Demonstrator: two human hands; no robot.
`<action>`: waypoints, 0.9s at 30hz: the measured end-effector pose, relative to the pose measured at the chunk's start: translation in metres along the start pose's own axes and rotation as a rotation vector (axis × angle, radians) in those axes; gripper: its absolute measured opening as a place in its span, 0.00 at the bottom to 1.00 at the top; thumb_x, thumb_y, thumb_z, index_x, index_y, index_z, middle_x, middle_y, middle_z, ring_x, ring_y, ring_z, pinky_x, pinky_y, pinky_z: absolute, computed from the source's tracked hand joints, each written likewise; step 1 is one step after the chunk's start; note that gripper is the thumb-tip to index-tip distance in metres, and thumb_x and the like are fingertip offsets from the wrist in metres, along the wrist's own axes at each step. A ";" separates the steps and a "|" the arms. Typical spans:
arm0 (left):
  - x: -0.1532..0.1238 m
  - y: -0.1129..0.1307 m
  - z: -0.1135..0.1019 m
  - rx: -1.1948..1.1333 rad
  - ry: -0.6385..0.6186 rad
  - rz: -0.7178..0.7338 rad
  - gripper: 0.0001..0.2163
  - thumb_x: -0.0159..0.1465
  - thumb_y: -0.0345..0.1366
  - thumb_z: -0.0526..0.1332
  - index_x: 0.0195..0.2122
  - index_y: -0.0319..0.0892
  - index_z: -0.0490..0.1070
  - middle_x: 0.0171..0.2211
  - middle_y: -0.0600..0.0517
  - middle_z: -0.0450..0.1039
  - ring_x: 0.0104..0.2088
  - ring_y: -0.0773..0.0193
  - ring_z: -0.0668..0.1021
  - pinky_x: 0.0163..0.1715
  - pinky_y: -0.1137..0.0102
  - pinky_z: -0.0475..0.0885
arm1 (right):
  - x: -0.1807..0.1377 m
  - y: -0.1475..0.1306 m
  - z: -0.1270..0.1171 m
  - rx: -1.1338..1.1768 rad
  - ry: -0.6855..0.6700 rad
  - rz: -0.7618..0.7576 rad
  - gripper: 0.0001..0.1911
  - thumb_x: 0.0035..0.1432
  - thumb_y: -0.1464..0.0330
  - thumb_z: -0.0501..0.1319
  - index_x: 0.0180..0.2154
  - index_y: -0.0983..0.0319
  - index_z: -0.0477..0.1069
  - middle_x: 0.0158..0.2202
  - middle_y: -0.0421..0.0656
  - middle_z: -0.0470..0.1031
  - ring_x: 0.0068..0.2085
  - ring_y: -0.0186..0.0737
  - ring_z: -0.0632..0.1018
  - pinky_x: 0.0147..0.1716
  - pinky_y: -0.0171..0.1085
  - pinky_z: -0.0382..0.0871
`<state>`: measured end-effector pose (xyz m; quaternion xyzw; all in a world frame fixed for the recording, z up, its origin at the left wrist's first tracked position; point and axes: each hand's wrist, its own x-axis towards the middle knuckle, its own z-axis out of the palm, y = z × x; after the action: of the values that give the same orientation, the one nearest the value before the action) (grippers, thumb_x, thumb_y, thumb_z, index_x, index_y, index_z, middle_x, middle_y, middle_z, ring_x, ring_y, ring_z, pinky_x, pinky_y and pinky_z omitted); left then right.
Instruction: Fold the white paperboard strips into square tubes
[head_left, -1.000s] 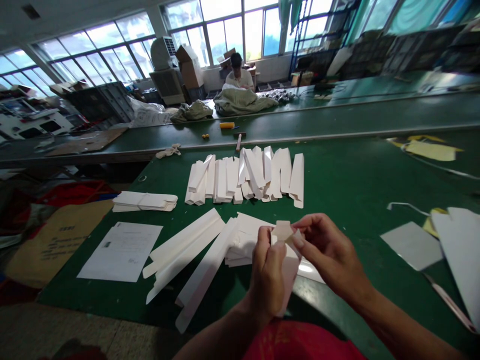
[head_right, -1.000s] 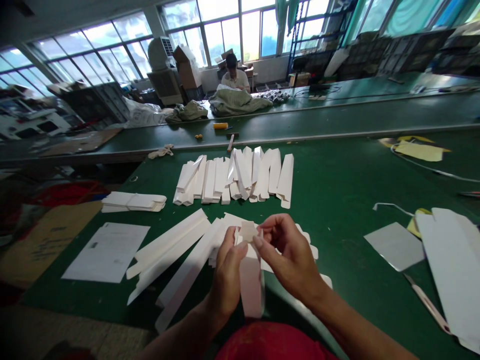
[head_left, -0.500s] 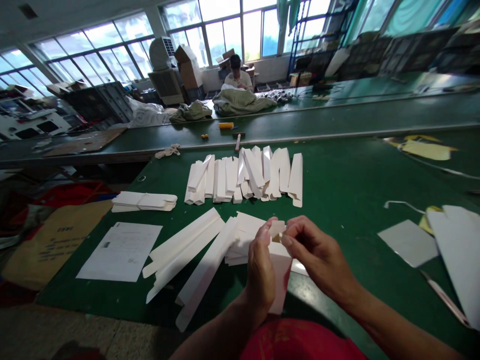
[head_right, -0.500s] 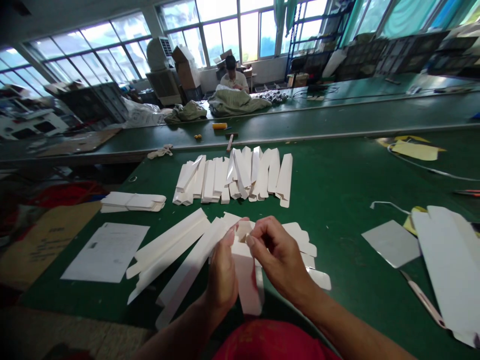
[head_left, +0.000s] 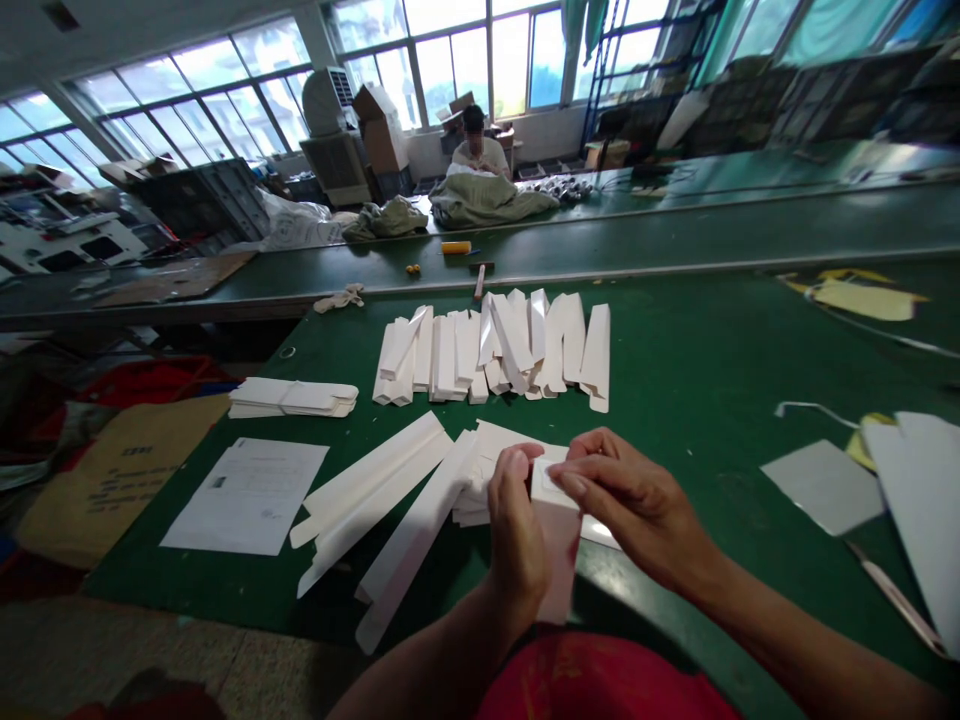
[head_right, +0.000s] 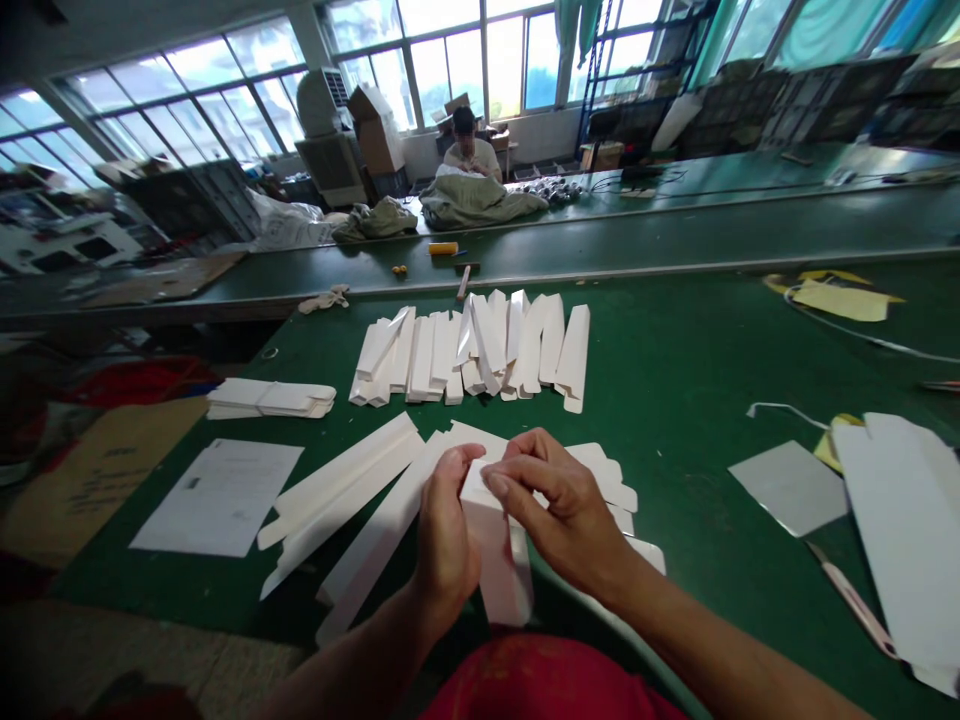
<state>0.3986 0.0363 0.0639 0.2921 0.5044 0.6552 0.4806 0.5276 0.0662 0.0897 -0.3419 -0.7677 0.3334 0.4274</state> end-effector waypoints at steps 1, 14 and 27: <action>-0.003 -0.001 -0.003 0.083 -0.038 0.068 0.18 0.69 0.47 0.50 0.44 0.38 0.71 0.41 0.46 0.74 0.45 0.58 0.76 0.45 0.66 0.72 | 0.002 0.000 -0.004 0.002 -0.031 0.015 0.09 0.66 0.65 0.60 0.35 0.57 0.80 0.36 0.44 0.72 0.39 0.40 0.73 0.36 0.37 0.68; -0.026 -0.013 -0.002 0.409 -0.261 0.436 0.36 0.54 0.26 0.65 0.62 0.40 0.51 0.52 0.39 0.73 0.50 0.52 0.80 0.51 0.64 0.76 | 0.046 -0.015 -0.035 0.401 -0.786 0.234 0.07 0.53 0.78 0.61 0.30 0.62 0.64 0.33 0.37 0.66 0.32 0.31 0.67 0.30 0.30 0.61; -0.019 -0.012 -0.014 0.543 -0.228 0.542 0.45 0.45 0.25 0.69 0.64 0.39 0.53 0.47 0.41 0.75 0.43 0.48 0.81 0.46 0.59 0.78 | 0.041 -0.050 -0.048 -0.219 -0.661 -0.038 0.05 0.60 0.76 0.59 0.33 0.61 0.69 0.34 0.42 0.67 0.31 0.35 0.69 0.30 0.34 0.61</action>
<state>0.3975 0.0134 0.0500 0.6019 0.5073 0.5644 0.2486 0.5419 0.0827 0.1677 -0.2449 -0.9021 0.3334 0.1228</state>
